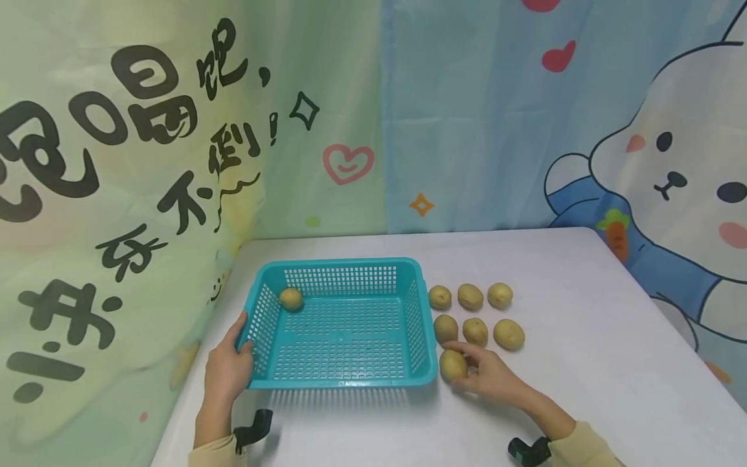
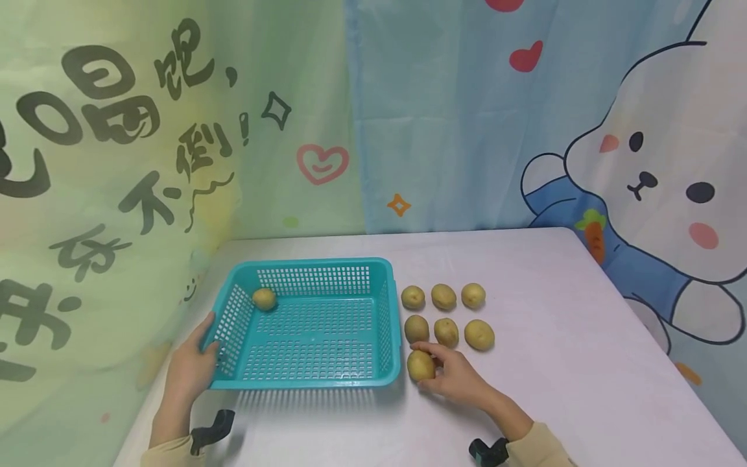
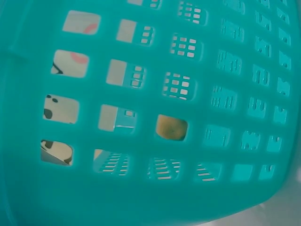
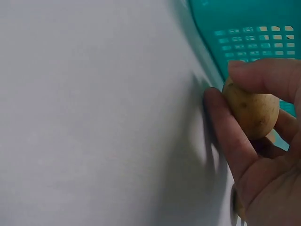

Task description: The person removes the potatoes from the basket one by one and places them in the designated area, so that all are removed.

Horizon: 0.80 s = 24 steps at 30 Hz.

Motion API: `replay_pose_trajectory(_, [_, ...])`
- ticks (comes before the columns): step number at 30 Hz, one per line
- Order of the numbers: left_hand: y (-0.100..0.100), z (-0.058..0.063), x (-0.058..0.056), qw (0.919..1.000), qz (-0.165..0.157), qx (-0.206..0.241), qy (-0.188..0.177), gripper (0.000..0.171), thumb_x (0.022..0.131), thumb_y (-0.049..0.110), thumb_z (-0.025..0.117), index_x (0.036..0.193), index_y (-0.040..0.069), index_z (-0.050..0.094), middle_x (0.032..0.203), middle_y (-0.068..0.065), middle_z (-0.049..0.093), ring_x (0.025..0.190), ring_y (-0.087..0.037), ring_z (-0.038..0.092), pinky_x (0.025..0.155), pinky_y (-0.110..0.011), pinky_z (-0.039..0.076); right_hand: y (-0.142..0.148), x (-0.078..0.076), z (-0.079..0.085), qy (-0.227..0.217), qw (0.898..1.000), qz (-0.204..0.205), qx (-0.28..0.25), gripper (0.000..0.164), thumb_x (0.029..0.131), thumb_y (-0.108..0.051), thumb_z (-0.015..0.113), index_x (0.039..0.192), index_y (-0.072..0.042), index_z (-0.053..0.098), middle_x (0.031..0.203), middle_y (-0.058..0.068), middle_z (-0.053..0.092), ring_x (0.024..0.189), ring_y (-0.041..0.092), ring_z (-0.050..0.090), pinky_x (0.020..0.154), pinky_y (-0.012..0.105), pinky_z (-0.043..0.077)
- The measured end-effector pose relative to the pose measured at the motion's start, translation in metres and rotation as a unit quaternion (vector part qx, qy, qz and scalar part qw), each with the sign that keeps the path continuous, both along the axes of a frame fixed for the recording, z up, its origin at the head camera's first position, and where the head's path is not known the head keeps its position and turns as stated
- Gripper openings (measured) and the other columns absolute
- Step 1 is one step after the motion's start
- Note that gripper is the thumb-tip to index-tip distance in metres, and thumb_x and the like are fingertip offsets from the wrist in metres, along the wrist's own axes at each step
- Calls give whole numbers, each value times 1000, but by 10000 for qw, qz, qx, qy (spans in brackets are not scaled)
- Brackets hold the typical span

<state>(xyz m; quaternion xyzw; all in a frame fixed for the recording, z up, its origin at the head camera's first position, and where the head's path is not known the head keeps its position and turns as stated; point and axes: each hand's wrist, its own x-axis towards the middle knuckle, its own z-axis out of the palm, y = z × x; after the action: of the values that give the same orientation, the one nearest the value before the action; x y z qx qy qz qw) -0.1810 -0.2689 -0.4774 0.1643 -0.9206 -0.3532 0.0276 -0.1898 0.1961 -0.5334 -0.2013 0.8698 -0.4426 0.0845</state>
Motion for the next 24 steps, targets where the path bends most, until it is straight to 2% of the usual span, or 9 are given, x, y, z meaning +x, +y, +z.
replay_pose_trajectory(2, [0,-1,-1,10000,12,-25,17,57,101,14,43,155,19,28,145,-29,43,92,-34,55,66,-37,41,-1,1,-2,34,9998,-82,149,63,76,-16,80,134,-10,57,131,11,61,113,32,60,90,41,50])
replay_pose_trajectory(4, [-1,-3,-1,10000,27,-49,34,57,101,13,43,155,19,28,145,-29,43,92,-34,55,66,-37,41,-1,1,-3,53,9996,-118,269,64,75,-16,80,134,-11,56,133,10,60,118,33,58,93,43,49])
replay_pose_trajectory(7, [-1,-4,-2,10000,13,-47,48,57,101,13,42,156,19,28,145,-29,43,94,-35,55,69,-40,43,-1,2,-4,-47,9996,-168,212,65,76,-13,81,135,-10,55,136,12,58,113,28,59,80,34,53])
replay_pose_trajectory(9, [-1,-5,-3,10000,-1,-10,28,57,101,13,42,156,19,27,146,-29,42,97,-36,54,72,-44,43,-1,3,-4,-117,9997,-143,136,66,76,-12,81,136,-10,54,138,15,55,106,22,59,69,26,52])
replay_pose_trajectory(11, [-1,-4,-3,10000,-13,27,10,57,101,13,41,156,19,26,146,-29,41,100,-37,53,77,-47,44,0,4,-3,-184,9997,-127,20,66,76,-12,81,137,-9,54,139,17,54,100,18,56,61,24,48])
replay_pose_trajectory(18, [0,-3,-3,10000,-17,67,-30,58,101,13,41,156,19,25,147,-28,40,102,-37,52,80,-50,43,-1,6,-3,-268,9994,-201,-78,67,77,-15,80,138,-10,52,140,15,52,112,25,51,66,23,47])
replay_pose_trajectory(21, [-1,-4,-3,10000,-23,61,-21,58,101,13,41,156,20,26,147,-28,40,103,-37,52,81,-51,43,-1,7,-4,-337,9990,-208,-208,69,78,-14,80,140,-9,50,141,16,51,102,18,54,63,22,47])
replay_pose_trajectory(24, [-1,-4,-3,10000,-16,70,-2,58,101,13,41,156,20,26,148,-28,40,106,-38,51,84,-53,42,1,8,-5,-384,9981,-134,-453,69,79,-10,78,140,-5,48,140,20,49,78,10,55,57,22,46])
